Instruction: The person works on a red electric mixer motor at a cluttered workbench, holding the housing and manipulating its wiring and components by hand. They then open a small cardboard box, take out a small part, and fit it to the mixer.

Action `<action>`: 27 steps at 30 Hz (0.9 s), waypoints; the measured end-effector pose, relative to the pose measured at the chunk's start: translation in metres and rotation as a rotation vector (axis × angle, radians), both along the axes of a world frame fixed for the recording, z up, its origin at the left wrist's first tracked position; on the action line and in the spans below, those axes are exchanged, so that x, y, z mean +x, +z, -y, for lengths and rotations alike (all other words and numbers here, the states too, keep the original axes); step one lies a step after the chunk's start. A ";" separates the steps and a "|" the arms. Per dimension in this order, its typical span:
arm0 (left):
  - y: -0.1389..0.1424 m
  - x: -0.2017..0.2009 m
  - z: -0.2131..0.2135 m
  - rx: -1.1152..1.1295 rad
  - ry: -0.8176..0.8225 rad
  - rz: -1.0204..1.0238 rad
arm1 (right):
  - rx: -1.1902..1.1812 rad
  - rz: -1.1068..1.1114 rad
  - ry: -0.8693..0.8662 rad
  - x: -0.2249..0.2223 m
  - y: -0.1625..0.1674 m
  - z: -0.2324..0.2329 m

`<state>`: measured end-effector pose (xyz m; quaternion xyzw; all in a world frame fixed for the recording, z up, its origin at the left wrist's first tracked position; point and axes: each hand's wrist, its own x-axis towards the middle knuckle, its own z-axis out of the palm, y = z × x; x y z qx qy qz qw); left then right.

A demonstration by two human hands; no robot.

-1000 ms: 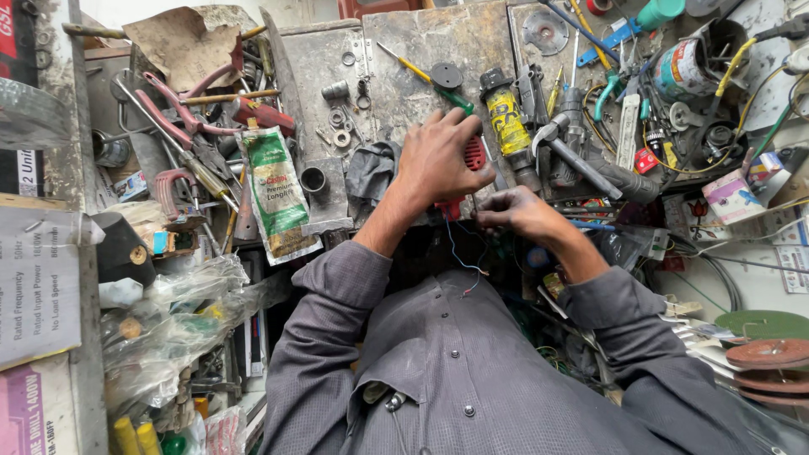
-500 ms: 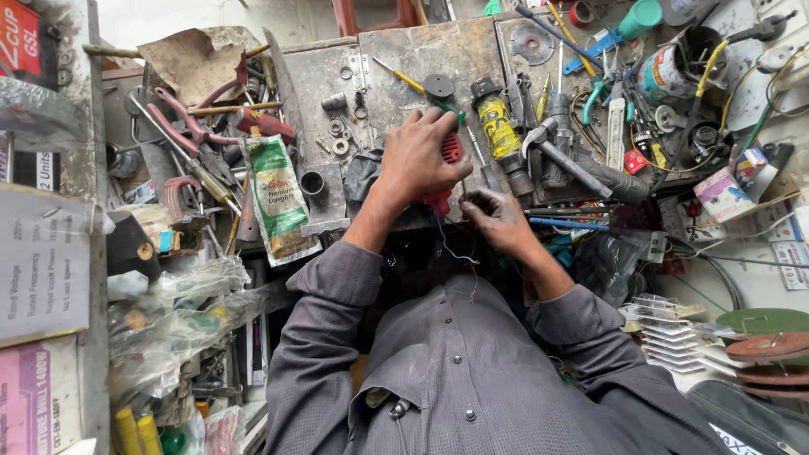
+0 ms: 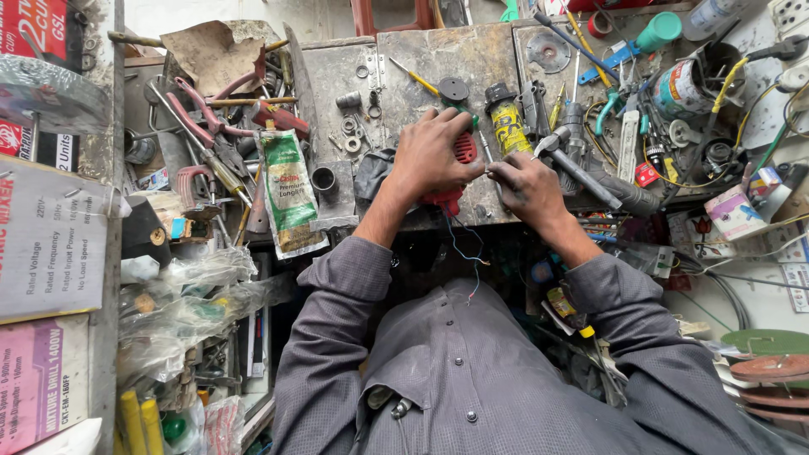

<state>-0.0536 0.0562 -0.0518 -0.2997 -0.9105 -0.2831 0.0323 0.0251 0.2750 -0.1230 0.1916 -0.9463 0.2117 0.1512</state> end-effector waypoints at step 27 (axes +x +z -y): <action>-0.005 -0.002 -0.002 0.012 0.010 -0.031 | 0.397 -0.362 0.481 -0.065 -0.015 -0.039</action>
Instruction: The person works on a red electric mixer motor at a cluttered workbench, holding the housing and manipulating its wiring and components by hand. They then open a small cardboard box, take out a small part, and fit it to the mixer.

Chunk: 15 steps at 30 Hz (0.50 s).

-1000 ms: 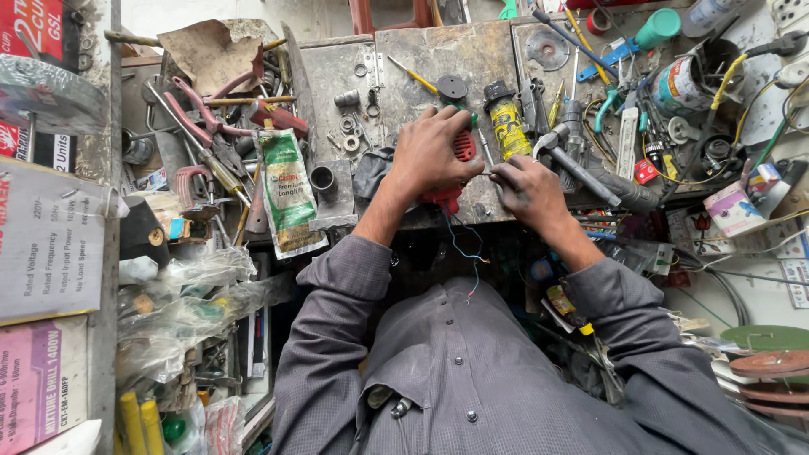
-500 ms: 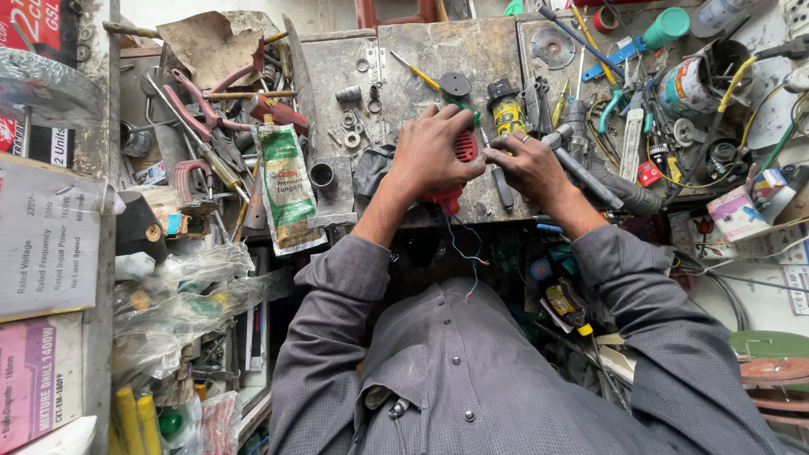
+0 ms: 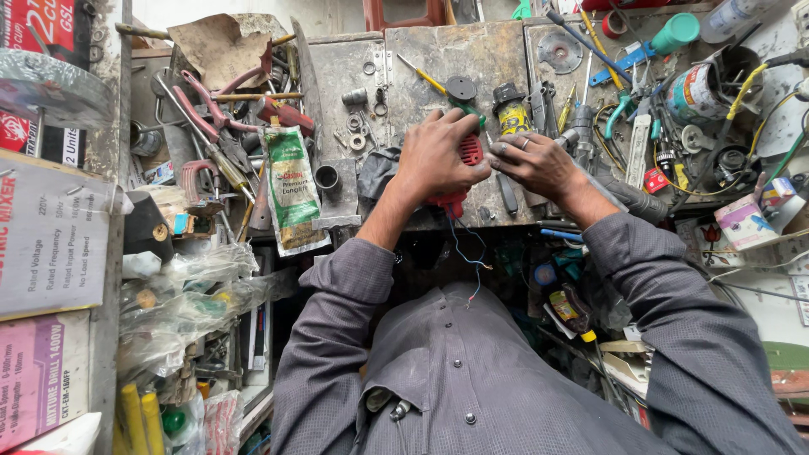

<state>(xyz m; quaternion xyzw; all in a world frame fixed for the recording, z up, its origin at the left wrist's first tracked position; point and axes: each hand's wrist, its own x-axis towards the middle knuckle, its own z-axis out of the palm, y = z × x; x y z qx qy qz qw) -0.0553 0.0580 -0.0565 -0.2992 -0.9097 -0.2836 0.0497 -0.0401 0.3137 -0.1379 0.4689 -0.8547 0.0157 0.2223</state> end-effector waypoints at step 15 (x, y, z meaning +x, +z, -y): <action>0.001 0.002 -0.006 0.016 0.054 0.000 | -0.116 0.297 -0.127 0.015 -0.003 0.018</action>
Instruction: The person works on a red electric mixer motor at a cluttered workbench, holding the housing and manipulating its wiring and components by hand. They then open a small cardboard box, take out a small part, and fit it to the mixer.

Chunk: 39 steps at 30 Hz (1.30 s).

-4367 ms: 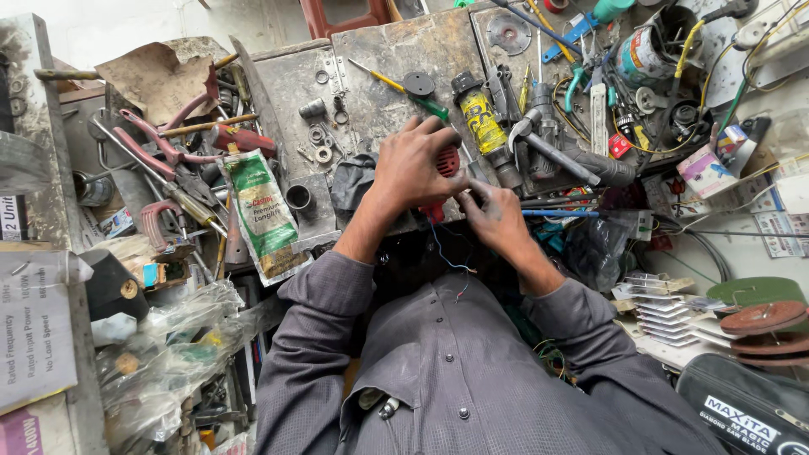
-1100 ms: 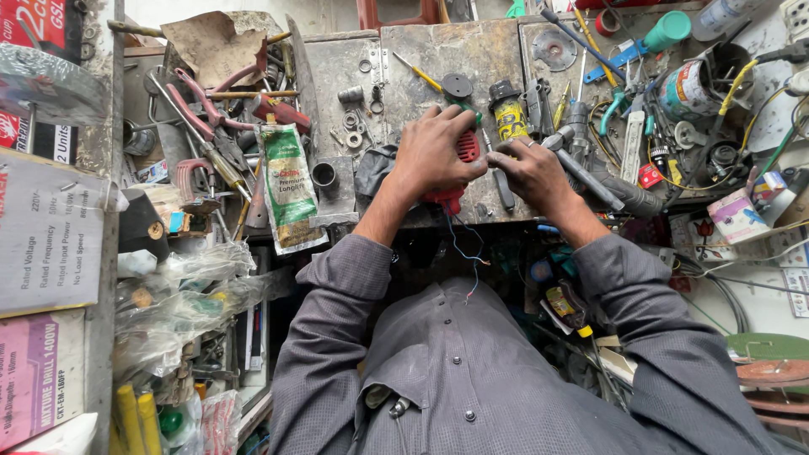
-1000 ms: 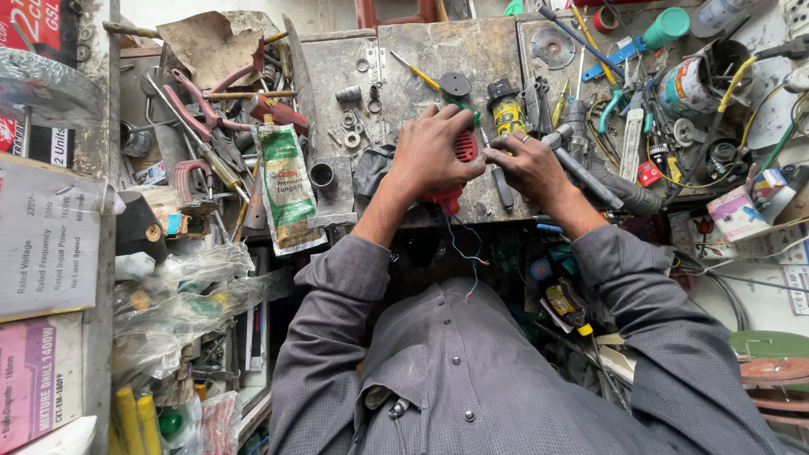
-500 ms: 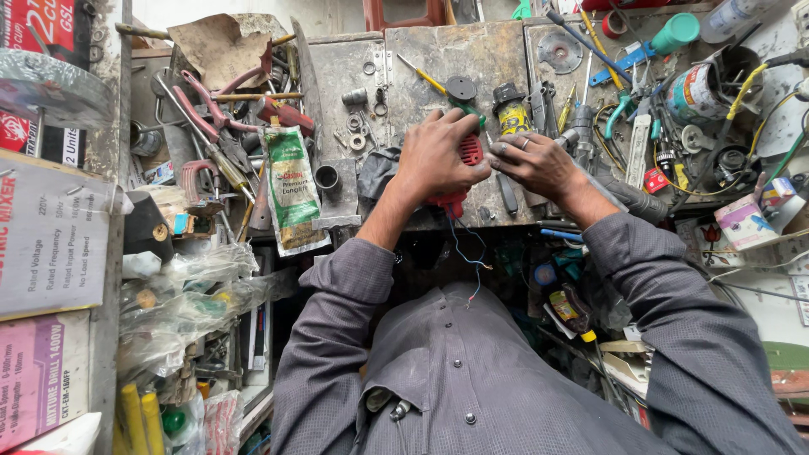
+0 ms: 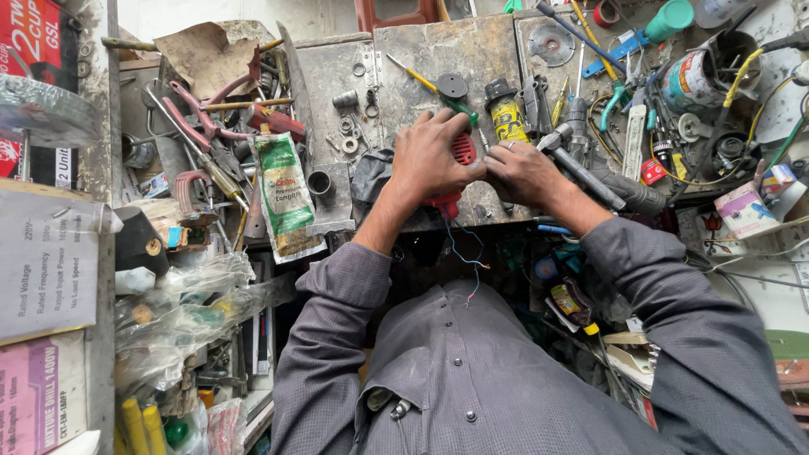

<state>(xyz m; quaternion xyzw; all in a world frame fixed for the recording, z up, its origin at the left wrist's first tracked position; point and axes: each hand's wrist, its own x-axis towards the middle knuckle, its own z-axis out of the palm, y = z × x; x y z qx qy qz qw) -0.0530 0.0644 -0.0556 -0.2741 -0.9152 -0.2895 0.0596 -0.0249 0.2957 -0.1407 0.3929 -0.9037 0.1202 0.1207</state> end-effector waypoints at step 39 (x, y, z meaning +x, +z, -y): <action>0.004 0.004 0.002 0.020 0.072 0.157 | -0.653 1.627 -0.068 0.033 -0.051 -0.007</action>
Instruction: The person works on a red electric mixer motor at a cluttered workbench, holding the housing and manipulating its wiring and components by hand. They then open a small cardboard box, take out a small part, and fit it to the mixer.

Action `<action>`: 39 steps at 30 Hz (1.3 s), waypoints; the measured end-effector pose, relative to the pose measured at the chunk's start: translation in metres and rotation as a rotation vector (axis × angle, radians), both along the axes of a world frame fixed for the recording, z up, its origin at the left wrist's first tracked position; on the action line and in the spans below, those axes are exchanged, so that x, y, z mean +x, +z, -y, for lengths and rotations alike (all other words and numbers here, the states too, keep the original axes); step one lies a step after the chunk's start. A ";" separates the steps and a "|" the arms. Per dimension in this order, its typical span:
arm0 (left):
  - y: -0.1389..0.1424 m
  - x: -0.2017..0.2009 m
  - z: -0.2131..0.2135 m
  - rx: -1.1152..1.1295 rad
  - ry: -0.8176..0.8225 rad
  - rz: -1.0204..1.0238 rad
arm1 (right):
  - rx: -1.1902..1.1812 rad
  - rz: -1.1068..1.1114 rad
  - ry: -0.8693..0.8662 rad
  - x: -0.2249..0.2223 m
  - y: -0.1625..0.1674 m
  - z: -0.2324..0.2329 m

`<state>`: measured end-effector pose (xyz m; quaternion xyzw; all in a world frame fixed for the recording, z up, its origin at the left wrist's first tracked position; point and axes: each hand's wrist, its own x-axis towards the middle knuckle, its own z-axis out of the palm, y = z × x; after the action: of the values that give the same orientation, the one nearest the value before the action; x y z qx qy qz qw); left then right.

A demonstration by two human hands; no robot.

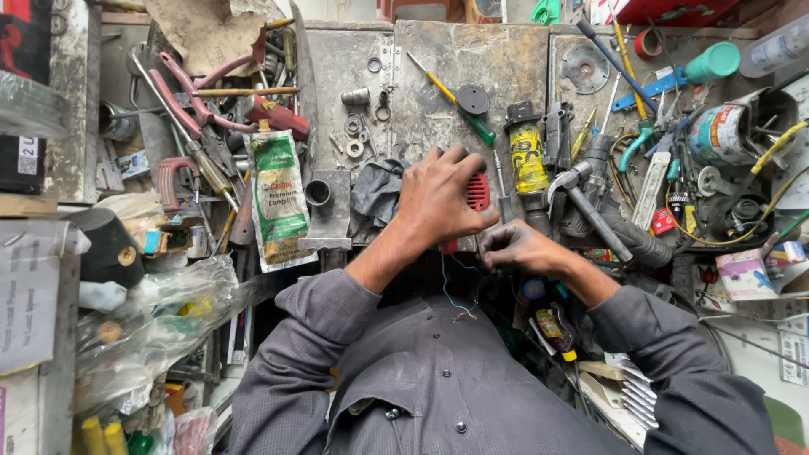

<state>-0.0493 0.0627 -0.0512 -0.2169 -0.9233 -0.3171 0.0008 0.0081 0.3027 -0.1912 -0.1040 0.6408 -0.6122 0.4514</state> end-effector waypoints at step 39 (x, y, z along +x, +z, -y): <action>0.004 0.019 0.022 -0.155 -0.095 -0.034 | -0.172 0.077 -0.528 0.052 0.007 0.076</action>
<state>-0.0301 0.0403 -0.0472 -0.2650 -0.9336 -0.2407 -0.0152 0.0606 0.2266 -0.1837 0.0522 0.5739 -0.7641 0.2897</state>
